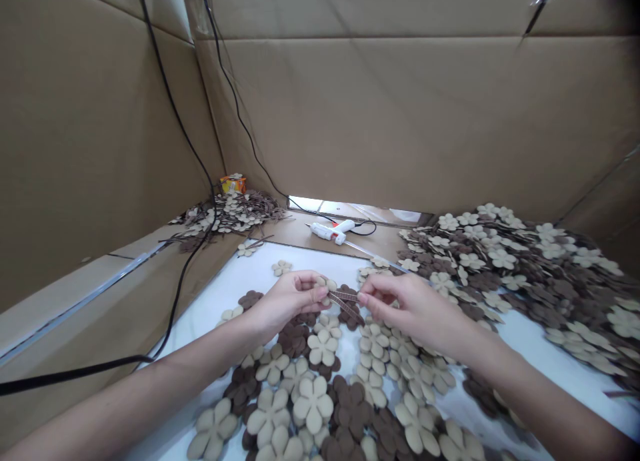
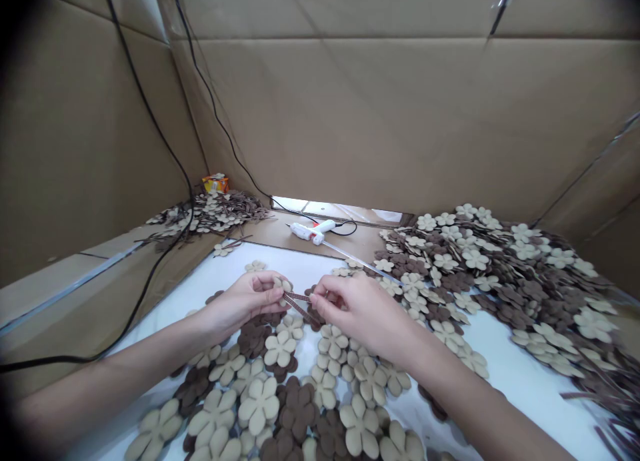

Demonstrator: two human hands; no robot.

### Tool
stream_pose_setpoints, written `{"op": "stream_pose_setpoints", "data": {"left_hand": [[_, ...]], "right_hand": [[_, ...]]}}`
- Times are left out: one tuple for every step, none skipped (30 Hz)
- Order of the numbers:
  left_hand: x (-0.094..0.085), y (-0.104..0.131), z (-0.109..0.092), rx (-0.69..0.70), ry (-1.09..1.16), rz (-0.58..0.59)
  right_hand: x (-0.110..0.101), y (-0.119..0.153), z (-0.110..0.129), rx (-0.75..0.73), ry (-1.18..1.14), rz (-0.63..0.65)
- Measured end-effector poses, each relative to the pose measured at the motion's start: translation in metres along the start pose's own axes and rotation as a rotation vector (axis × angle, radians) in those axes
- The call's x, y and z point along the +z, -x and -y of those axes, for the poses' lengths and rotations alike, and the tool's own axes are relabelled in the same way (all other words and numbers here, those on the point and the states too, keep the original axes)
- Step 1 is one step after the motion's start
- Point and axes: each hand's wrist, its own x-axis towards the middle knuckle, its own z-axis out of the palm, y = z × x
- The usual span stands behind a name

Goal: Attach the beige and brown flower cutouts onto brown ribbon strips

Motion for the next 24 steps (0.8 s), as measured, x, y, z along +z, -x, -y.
{"op": "stream_pose_setpoints", "data": {"left_hand": [[0.001,0.0,-0.001,0.023,0.005,-0.02],[0.001,0.0,-0.001,0.049,0.009,-0.037],[0.001,0.0,-0.001,0.074,0.014,-0.048],[0.001,0.001,-0.002,0.098,0.017,-0.052],[0.002,0.001,-0.002,0.118,0.015,-0.051],[0.002,0.002,-0.003,0.134,0.008,-0.045],[0.002,0.003,-0.004,0.148,-0.01,-0.039],[0.002,0.004,-0.005,0.159,-0.038,-0.035],[0.002,0.004,-0.006,0.169,-0.076,-0.036],[0.002,0.005,-0.007,0.176,-0.121,-0.04],[0.003,0.006,-0.009,0.18,-0.168,-0.048],[0.003,0.006,-0.01,0.185,-0.212,-0.058],[0.003,0.006,-0.012,0.191,-0.252,-0.067],[0.003,0.006,-0.013,0.199,-0.284,-0.076],[0.003,0.006,-0.014,0.206,-0.308,-0.08],[0.003,0.006,-0.015,0.211,-0.324,-0.082],[0.003,0.006,-0.016,0.212,-0.335,-0.084],[0.003,0.007,-0.017,0.208,-0.34,-0.082],[0.003,0.007,-0.018,0.202,-0.34,-0.08],[0.004,0.008,-0.019,0.196,-0.338,-0.079],[0.004,0.008,-0.02,0.191,-0.335,-0.079],[0.005,0.009,-0.02,0.191,-0.33,-0.08],[0.006,0.01,-0.021,0.193,-0.324,-0.082],[0.007,0.011,-0.022,0.196,-0.319,-0.085]], "right_hand": [[0.001,0.0,0.0,0.001,-0.013,0.009],[0.002,-0.001,0.0,0.002,-0.023,0.016],[0.003,-0.001,0.0,0.001,-0.03,0.018],[0.004,-0.001,0.0,-0.002,-0.031,0.018],[0.005,-0.002,-0.001,-0.006,-0.029,0.015],[0.006,-0.002,-0.001,-0.008,-0.024,0.01],[0.006,-0.002,-0.002,-0.008,-0.017,0.009],[0.006,-0.002,-0.002,-0.006,-0.011,0.007],[0.006,-0.002,-0.003,-0.002,-0.007,0.009],[0.006,-0.002,-0.003,0.003,-0.005,0.011],[0.005,-0.002,-0.003,0.007,-0.001,0.012],[0.004,-0.002,-0.003,0.009,0.006,0.012],[0.004,-0.002,-0.003,0.01,0.013,0.008],[0.003,-0.002,-0.003,0.01,0.023,0.002],[0.002,-0.002,-0.003,0.009,0.036,-0.009],[0.002,-0.002,-0.003,0.008,0.049,-0.021],[0.001,-0.002,-0.003,0.01,0.06,-0.033],[0.001,-0.002,-0.003,0.013,0.066,-0.041],[0.0,-0.002,-0.003,0.016,0.069,-0.047],[-0.001,-0.002,-0.003,0.019,0.068,-0.05],[-0.001,-0.002,-0.003,0.021,0.064,-0.052],[-0.002,-0.002,-0.003,0.021,0.06,-0.054],[-0.003,-0.002,-0.003,0.021,0.057,-0.057],[-0.003,-0.002,-0.003,0.021,0.055,-0.061]]}}
